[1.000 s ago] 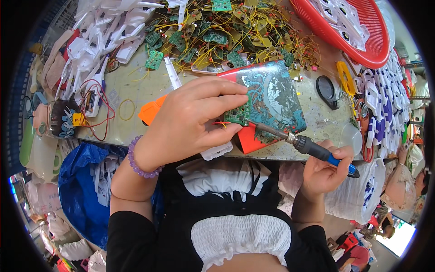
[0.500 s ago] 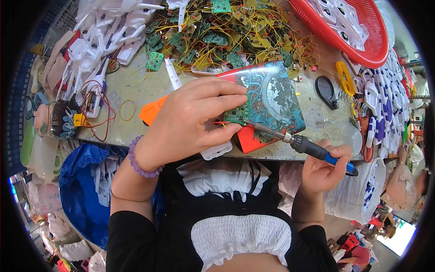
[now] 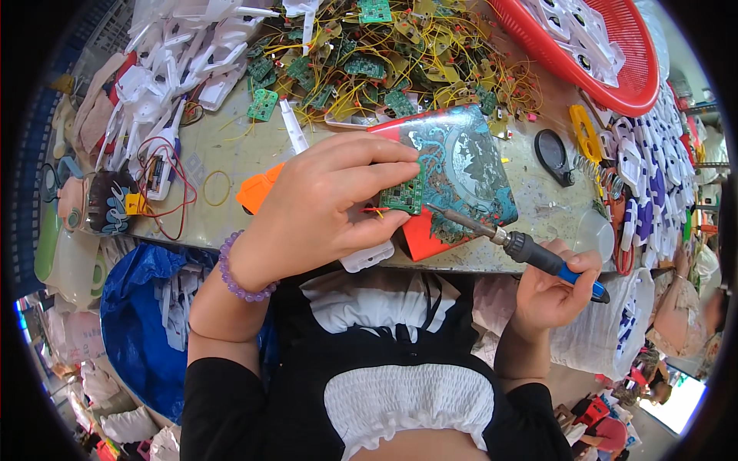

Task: Assembling electronic components by soldering wires to a PCB and placing it in a housing.

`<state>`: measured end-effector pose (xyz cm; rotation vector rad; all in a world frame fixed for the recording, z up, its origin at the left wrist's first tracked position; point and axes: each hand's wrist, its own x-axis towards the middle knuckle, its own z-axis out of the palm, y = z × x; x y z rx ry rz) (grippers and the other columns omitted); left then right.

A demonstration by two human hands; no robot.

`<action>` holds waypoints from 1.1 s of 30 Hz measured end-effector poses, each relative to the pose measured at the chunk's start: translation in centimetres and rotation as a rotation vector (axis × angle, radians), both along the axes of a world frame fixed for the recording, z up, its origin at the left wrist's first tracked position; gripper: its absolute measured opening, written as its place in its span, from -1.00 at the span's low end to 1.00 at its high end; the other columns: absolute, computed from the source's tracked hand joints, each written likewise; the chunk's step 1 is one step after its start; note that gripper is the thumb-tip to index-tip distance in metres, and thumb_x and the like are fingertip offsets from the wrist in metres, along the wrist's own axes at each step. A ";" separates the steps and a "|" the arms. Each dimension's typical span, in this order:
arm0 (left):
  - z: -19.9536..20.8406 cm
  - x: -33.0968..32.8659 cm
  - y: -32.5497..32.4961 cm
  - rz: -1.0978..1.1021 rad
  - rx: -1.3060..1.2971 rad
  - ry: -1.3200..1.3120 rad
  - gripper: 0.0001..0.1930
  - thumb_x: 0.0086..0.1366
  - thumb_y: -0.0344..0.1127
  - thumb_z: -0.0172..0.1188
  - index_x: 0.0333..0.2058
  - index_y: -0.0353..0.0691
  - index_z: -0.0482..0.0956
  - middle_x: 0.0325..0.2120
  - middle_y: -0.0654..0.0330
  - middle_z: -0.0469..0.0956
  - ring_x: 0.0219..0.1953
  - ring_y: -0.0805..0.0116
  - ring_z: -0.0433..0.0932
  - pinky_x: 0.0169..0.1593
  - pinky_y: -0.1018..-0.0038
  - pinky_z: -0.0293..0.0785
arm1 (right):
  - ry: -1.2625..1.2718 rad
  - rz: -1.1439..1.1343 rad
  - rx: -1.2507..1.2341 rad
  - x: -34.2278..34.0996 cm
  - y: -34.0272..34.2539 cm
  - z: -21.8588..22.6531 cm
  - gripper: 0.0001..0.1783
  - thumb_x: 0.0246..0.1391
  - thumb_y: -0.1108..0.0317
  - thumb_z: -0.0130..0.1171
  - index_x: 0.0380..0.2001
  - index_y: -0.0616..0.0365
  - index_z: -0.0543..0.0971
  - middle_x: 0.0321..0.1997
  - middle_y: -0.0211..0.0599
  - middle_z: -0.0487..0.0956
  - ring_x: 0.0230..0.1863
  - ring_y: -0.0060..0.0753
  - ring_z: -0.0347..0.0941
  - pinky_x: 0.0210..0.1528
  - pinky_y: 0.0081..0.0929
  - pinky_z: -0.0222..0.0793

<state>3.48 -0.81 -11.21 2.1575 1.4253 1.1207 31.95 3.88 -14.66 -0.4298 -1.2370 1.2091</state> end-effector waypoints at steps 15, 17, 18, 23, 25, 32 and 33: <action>0.4 -0.1 -0.3 0.016 0.011 0.034 -0.53 -0.06 -0.33 0.41 -0.10 -0.26 0.58 -0.07 0.07 0.56 0.01 0.08 0.51 0.07 0.27 0.41 | -0.008 -0.008 -0.043 0.2 0.0 -0.3 -0.66 0.35 0.07 -0.26 -0.32 0.09 0.33 -0.80 -0.48 0.19 -0.68 -0.56 0.11 -0.49 -0.53 0.06; 0.8 0.0 -0.5 0.015 0.013 0.027 -0.50 -0.07 -0.30 0.43 -0.09 -0.26 0.58 -0.06 0.07 0.56 0.04 0.07 0.49 0.09 0.26 0.39 | 0.009 -0.050 -0.047 0.2 0.1 -0.5 -0.65 0.34 0.07 -0.24 -0.33 0.13 0.32 -0.83 -0.44 0.22 -0.73 -0.53 0.12 -0.54 -0.52 0.08; 1.2 0.0 -0.6 0.034 0.036 -0.003 -0.50 -0.08 -0.27 0.45 -0.10 -0.25 0.59 -0.06 0.06 0.55 0.06 0.04 0.47 0.12 0.23 0.36 | 0.021 -0.058 -0.060 0.2 0.1 -0.4 -0.65 0.34 0.07 -0.24 -0.33 0.12 0.33 -0.83 -0.45 0.21 -0.72 -0.53 0.11 -0.53 -0.52 0.08; 1.2 -2.1 -2.2 -0.060 -0.027 -0.195 -0.58 -0.12 -0.31 0.47 -0.22 -0.22 0.62 -0.12 0.07 0.58 0.07 0.02 0.45 0.14 0.15 0.32 | 0.068 -0.079 -0.077 0.4 0.0 -0.2 -0.67 0.34 0.08 -0.23 -0.33 0.10 0.33 -0.83 -0.47 0.18 -0.70 -0.55 0.09 -0.51 -0.56 0.05; 1.0 -2.2 -2.4 -0.048 -0.018 -0.179 -0.65 -0.08 -0.36 0.44 -0.25 -0.22 0.63 -0.16 0.11 0.59 -0.01 0.06 0.50 0.07 0.20 0.37 | 0.064 -0.084 -0.089 0.6 0.1 -0.3 -0.68 0.33 0.09 -0.22 -0.34 0.09 0.34 -0.82 -0.48 0.16 -0.69 -0.57 0.08 -0.50 -0.56 0.05; 0.0 -0.7 -1.8 0.035 -0.043 -0.314 -0.84 0.06 -0.53 0.29 -0.32 -0.29 0.63 -0.33 0.14 0.62 -0.25 0.23 0.57 -0.19 0.39 0.47 | 0.109 -0.088 -0.139 0.6 -0.2 -0.3 -0.69 0.33 0.11 -0.21 -0.35 0.09 0.35 -0.81 -0.48 0.16 -0.68 -0.59 0.07 -0.50 -0.56 0.05; 0.1 -0.5 -1.9 0.033 -0.044 -0.311 -0.84 0.06 -0.53 0.29 -0.32 -0.29 0.63 -0.33 0.14 0.62 -0.25 0.23 0.57 -0.19 0.39 0.47 | 0.102 -0.085 -0.123 0.6 -0.3 -0.3 -0.69 0.32 0.10 -0.20 -0.35 0.10 0.35 -0.81 -0.48 0.16 -0.68 -0.59 0.08 -0.50 -0.57 0.05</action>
